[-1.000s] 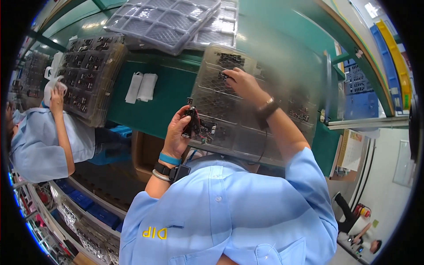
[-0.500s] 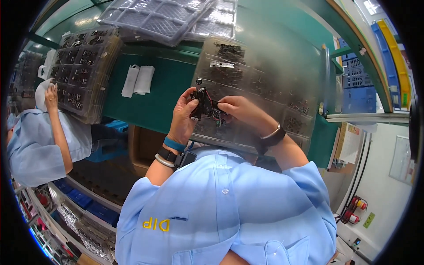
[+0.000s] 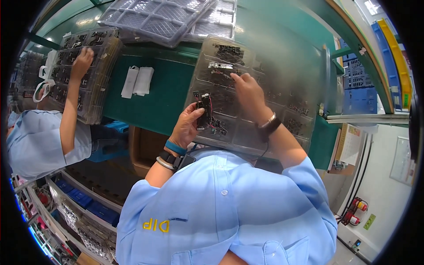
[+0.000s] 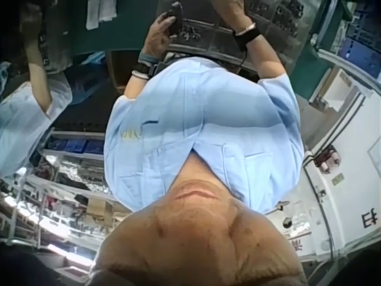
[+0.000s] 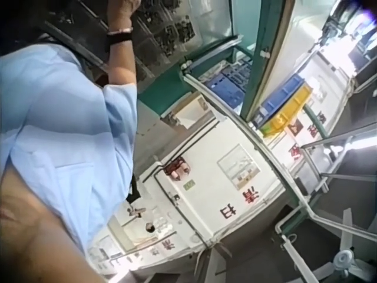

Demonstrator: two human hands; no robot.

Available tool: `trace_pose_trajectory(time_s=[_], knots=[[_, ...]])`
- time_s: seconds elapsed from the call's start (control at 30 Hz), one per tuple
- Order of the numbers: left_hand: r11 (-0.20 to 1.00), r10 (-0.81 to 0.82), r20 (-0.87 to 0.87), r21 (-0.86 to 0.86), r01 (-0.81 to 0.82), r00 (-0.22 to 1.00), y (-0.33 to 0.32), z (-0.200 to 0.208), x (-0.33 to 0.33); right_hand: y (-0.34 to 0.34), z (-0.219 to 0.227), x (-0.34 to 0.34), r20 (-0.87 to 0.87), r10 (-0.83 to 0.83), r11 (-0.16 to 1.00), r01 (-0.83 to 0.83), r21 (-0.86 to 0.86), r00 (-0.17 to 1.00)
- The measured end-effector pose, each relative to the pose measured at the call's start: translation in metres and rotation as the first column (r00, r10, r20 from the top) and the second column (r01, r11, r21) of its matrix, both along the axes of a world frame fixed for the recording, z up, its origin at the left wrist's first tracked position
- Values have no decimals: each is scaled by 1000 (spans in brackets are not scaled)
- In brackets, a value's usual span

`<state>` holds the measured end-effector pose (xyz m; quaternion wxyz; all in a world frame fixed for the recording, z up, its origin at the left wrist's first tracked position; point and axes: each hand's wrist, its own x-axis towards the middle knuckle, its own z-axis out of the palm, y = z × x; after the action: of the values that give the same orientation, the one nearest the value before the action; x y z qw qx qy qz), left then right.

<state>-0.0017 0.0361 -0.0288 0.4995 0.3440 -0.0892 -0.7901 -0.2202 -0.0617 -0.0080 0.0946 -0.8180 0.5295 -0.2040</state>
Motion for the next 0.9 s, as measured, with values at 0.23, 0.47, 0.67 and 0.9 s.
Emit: trace_pose_trajectory(time_s=[0.23, 0.47, 0.67, 0.9], knots=[[994, 106, 19, -7, -106, 994, 5, 6, 12, -22, -24, 11, -135, 139, 980, -157, -127, 981], [989, 129, 43, -78, -126, 991, -2, 6, 0, 7, 18, 18, 307, -29, 930, -87, 357, 951], [988, 55, 235, -152, -19, 970, -9, 23, -31, 58, 4, 15, 544, -298, 767, -143, 626, 784], [963, -130, 252, -198, 183, 959, -17, 5, -51, 91, 21, -64, 761, -632, 761, -68, 645, 147]])
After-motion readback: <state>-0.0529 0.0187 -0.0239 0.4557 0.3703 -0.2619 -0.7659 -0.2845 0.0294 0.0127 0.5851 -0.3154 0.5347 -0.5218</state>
